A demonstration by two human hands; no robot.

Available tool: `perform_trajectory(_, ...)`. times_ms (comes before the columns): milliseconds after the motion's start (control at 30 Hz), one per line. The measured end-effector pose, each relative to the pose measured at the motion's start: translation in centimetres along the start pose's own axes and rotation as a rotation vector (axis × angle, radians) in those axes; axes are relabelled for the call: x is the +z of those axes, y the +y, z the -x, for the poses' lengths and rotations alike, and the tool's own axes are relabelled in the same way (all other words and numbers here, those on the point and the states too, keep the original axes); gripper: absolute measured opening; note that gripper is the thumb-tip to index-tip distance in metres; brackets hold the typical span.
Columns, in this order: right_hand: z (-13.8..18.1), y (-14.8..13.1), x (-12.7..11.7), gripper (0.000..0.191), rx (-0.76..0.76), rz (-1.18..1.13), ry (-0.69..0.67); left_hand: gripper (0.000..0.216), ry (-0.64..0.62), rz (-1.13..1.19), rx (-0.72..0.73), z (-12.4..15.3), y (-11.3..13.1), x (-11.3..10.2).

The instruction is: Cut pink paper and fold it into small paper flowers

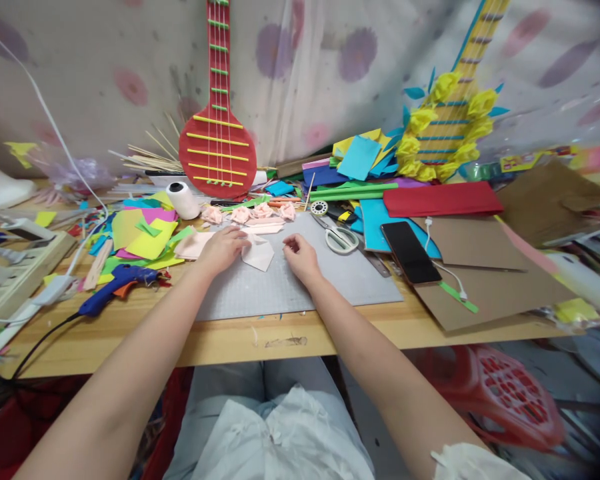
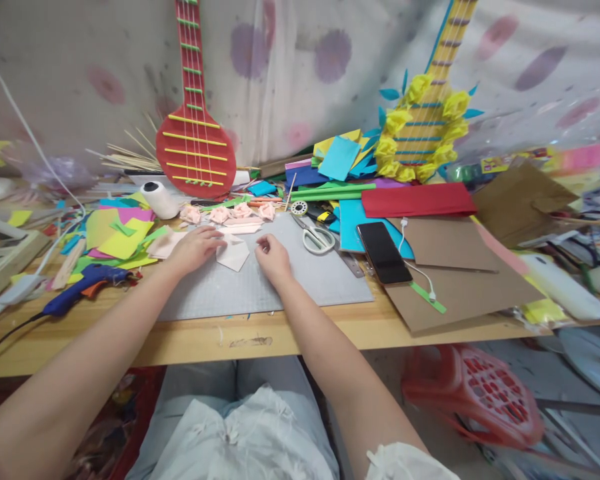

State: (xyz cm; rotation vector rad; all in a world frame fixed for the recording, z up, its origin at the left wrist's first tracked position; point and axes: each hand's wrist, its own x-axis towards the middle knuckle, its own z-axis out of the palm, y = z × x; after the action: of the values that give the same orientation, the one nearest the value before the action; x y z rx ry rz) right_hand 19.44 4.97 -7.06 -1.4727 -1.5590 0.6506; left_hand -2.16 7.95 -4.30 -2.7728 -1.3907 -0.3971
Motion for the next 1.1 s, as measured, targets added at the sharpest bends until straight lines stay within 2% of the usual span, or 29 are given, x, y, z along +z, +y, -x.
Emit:
perform_trajectory(167, 0.2, -0.4, -0.2, 0.019, -0.039, 0.008, -0.021, 0.031, 0.073, 0.019, 0.000, 0.3, 0.9, 0.1)
perform_trajectory(233, 0.4, -0.9, -0.6, 0.021, -0.111, 0.049, -0.046, 0.030, 0.124, -0.027, -0.040, 0.7, 1.9, 0.2)
perform_trajectory(367, 0.8, -1.5, -1.5, 0.030, -0.352, 0.174, -0.155, 0.027, 0.198, -0.130, -0.095, 1.3, 4.2, 0.3)
perform_trajectory(467, 0.9, -1.5, -1.5, 0.037, -0.411, 0.269, -0.212, 0.024, 0.209, -0.112, -0.104, 1.6, 5.7, 0.5)
perform_trajectory(567, 0.9, -1.2, -1.2, 0.038, -0.395, 0.328, -0.237, 0.027, 0.182, -0.067, -0.088, 2.0, 6.3, 0.9)
perform_trajectory(700, 0.8, -0.9, -0.9, 0.035, -0.339, 0.360, -0.274, 0.040, 0.173, -0.055, -0.103, 2.5, 5.9, 1.4)
perform_trajectory(933, 0.6, -0.6, -1.0, 0.030, -0.253, 0.312, -0.250, 0.027, 0.212, -0.010, -0.203, 2.7, 5.0, 1.8)
perform_trajectory(1100, 0.5, -0.6, -0.7, 0.019, -0.091, 0.285, -0.201, 0.027, 0.195, 0.139, -0.334, 2.6, 5.5, 1.5)
